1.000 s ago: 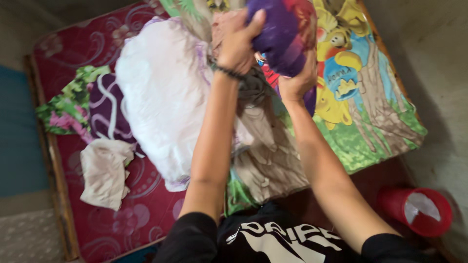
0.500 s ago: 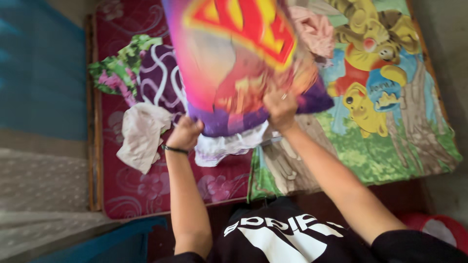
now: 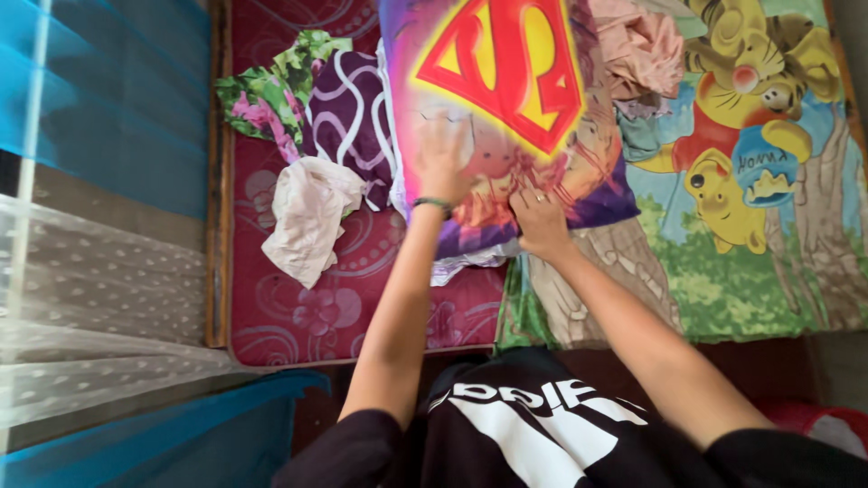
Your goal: The person removes a pink pillowcase from a pillow, then places a beige pillowcase onto the pillow and smooths it. The pillow is handled on a bed with other bedding items nearby.
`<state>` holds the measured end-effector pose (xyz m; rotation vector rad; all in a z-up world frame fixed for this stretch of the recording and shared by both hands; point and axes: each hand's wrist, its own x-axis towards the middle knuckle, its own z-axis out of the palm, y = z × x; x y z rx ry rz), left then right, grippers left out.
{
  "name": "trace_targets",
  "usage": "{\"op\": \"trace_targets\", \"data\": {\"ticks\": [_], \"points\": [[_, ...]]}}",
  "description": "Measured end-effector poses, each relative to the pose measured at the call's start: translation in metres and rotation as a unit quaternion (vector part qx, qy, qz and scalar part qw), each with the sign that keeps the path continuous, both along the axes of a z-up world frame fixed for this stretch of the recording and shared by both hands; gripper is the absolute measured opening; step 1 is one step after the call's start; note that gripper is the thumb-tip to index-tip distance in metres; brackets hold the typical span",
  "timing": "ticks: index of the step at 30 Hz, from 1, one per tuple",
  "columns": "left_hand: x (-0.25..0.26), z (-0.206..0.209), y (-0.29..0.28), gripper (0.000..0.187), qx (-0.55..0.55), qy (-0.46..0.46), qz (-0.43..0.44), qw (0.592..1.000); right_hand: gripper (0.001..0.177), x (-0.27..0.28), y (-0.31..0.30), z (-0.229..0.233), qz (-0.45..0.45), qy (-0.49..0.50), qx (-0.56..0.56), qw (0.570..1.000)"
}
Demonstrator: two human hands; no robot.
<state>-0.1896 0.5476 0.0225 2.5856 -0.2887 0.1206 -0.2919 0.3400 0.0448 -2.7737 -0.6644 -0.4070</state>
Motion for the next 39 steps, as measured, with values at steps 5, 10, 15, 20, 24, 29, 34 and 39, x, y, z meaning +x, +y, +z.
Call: {"op": "trace_targets", "data": {"ticks": [5, 10, 15, 20, 24, 29, 34, 39], "points": [[-0.007, 0.009, -0.046, 0.115, 0.199, 0.168, -0.083, 0.962, 0.038, 0.024, 0.0, 0.044, -0.101, 0.427, -0.12, 0.891], [-0.02, -0.004, -0.057, 0.11, 0.187, 0.16, -0.07, 0.967, 0.061, 0.086, -0.008, 0.045, -0.105, 0.097, 0.052, 0.988], [-0.022, -0.028, -0.057, 0.09, 0.184, 0.149, -0.068, 0.969, 0.09, 0.124, 0.001, -0.015, -0.106, 0.214, -0.125, 0.963], [-0.03, -0.045, -0.056, 0.095, 0.196, 0.228, -0.087, 0.95, 0.093, 0.124, 0.0, -0.064, -0.142, 0.283, -0.145, 0.938], [-0.04, -0.049, -0.057, 0.084, 0.141, 0.191, -0.061, 0.97, 0.098, 0.114, 0.004, -0.066, -0.127, 0.25, -0.16, 0.947], [-0.042, -0.044, -0.049, 0.095, 0.13, 0.219, -0.064, 0.965, 0.089, 0.116, 0.01, -0.019, -0.115, 0.309, -0.179, 0.927], [-0.028, -0.026, -0.046, 0.09, 0.095, 0.201, -0.067, 0.973, 0.08, 0.144, 0.015, 0.02, -0.06, 0.109, -0.002, 0.992], [-0.017, -0.026, -0.03, 0.037, -0.053, 0.126, -0.031, 0.99, 0.102, 0.155, 0.037, -0.02, -0.079, 0.222, -0.011, 0.972]]}}
